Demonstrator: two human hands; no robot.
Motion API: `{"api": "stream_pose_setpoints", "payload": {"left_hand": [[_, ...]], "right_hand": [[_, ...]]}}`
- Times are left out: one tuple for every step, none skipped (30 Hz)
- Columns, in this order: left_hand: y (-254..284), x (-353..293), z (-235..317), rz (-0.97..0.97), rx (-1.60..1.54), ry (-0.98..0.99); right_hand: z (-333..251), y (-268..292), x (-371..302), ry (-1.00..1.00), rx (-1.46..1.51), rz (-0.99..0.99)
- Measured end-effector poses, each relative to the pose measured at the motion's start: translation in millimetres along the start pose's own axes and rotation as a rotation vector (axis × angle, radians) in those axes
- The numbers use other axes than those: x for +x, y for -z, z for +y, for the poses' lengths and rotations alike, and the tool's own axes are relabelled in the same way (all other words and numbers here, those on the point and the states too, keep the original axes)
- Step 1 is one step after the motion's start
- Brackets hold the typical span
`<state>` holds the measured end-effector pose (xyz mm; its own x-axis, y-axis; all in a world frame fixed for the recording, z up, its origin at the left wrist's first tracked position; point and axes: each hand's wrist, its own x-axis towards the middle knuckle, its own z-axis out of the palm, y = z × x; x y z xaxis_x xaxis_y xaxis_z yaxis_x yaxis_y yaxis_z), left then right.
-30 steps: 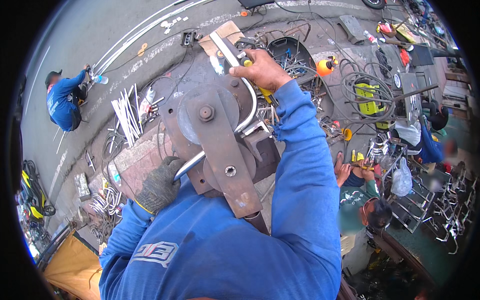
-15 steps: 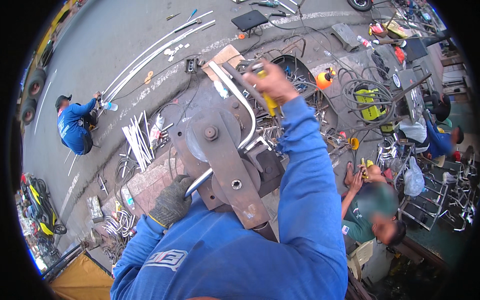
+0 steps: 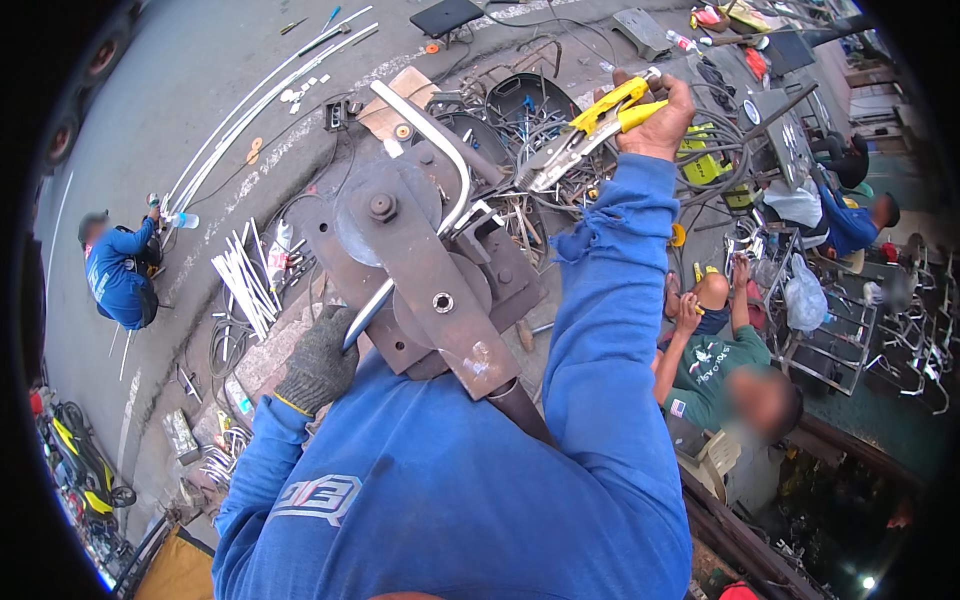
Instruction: The person bends a long metal rod into a curved shape using a manual bender, then welds the bent rod to a metal frame using a welding torch. The person repeatedly adjusts the rod's position and welds different sections of the frame.
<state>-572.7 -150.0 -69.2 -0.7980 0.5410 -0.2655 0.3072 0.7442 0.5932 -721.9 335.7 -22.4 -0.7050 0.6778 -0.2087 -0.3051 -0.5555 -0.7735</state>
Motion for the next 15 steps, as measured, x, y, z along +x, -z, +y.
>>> {"api": "stream_pose_setpoints", "payload": {"left_hand": [[-1.3, -0.8, -1.7, -0.024, 0.018, 0.021], [-2.8, -1.0, -3.7, -0.014, 0.01, 0.003], [-4.8, -1.3, -5.5, 0.017, 0.007, -0.021], [-6.5, -1.5, -7.5, 0.049, 0.003, -0.045], [-7.8, -1.5, -9.6, 0.045, -0.012, -0.076], [-8.3, -1.4, -11.4, 0.038, -0.026, -0.107], [-8.4, -1.2, -12.9, 0.029, -0.041, -0.139], [-7.9, -0.8, -13.7, 0.018, -0.052, -0.134], [-7.5, -0.6, -14.0, 0.007, -0.063, -0.129], [-6.6, 0.0, -13.7, 0.031, -0.08, -0.163], [-5.6, 0.4, -13.5, -0.03, -0.071, -0.106], [-5.1, 1.0, -12.7, -0.055, -0.067, -0.088], [-4.2, 1.9, -12.5, -0.079, -0.064, -0.07], [-5.0, 2.4, -11.5, -0.052, -0.076, -0.108], [-4.9, 3.4, -12.0, -0.027, -0.091, -0.145]], "right_hand": [[3.6, -0.5, -3.3, 0.021, 0.024, 0.007], [6.7, -0.7, -7.1, 0.048, 0.04, 0.034], [11.6, -4.8, -8.5, 0.14, 0.046, 0.1], [13.9, -6.5, -13.3, 0.146, 0.044, 0.069], [15.6, -8.0, -19.3, 0.155, 0.005, 0.052], [18.0, -10.4, -26.7, 0.167, -0.048, 0.092], [20.4, -12.0, -34.9, 0.163, -0.058, 0.074], [22.0, -15.3, -42.6, 0.161, -0.071, 0.063], [24.6, -18.4, -50.1, 0.16, -0.084, 0.052], [27.7, -21.7, -56.2, 0.181, -0.101, 0.06], [30.9, -24.3, -62.0, 0.202, -0.118, 0.067], [31.8, -25.7, -65.8, 0.233, -0.151, 0.039], [34.1, -27.0, -69.2, 0.235, -0.156, 0.07], [33.8, -26.1, -71.2, 0.239, -0.15, 0.077], [35.1, -26.9, -71.7, 0.242, -0.147, 0.083]]}}
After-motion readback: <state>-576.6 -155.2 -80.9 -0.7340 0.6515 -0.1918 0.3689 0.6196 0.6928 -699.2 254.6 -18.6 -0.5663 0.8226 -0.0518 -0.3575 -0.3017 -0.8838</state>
